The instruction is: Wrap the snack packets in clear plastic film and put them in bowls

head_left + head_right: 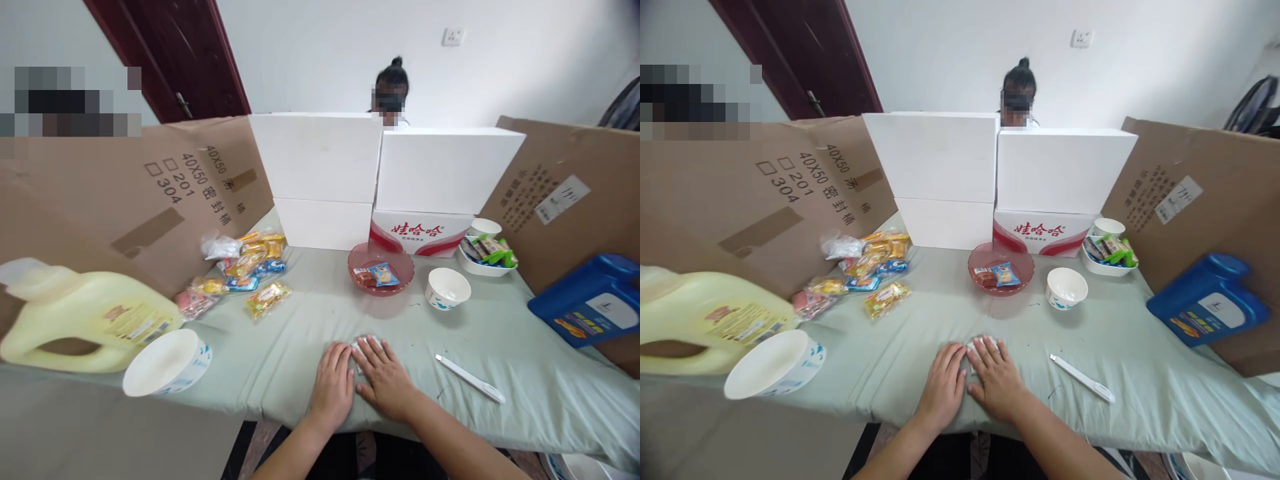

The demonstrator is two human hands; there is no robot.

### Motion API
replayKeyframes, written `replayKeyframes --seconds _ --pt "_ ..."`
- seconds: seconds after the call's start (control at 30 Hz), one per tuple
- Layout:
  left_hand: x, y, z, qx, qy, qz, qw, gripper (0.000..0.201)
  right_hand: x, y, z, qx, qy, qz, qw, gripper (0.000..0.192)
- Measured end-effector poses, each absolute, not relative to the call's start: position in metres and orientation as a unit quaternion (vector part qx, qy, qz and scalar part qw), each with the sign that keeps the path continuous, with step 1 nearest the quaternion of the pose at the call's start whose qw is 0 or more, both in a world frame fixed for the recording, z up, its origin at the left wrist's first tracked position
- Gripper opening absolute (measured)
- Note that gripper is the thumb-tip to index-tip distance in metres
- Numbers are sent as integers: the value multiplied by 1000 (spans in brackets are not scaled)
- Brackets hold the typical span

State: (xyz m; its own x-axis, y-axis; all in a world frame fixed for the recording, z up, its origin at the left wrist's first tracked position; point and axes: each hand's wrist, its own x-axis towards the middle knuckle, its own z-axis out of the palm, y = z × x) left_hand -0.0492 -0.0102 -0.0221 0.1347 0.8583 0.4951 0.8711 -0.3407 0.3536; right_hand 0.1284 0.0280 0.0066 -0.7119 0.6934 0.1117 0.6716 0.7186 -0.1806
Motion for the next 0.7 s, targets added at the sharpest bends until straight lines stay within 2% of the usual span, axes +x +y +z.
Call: replayKeyframes --seconds 0.13,0.23,0.47,0.57,0.7 --pt "-52 -8 -28 -760 -565 -320 28 39 130 30 17 -371 -919 129 43 69" --pt "-54 -7 -35 -756 -559 -337 56 40 130 31 21 -373 -916 144 42 64" --pt "-58 -8 -47 -750 -554 -352 84 39 150 36 29 -341 -926 89 138 21" --pt "-59 -8 -48 -757 -544 -347 96 37 194 66 60 -432 -882 11 186 20" --pt "-58 -6 -48 -773 -521 -343 118 36 261 131 109 -576 -792 -61 195 36"
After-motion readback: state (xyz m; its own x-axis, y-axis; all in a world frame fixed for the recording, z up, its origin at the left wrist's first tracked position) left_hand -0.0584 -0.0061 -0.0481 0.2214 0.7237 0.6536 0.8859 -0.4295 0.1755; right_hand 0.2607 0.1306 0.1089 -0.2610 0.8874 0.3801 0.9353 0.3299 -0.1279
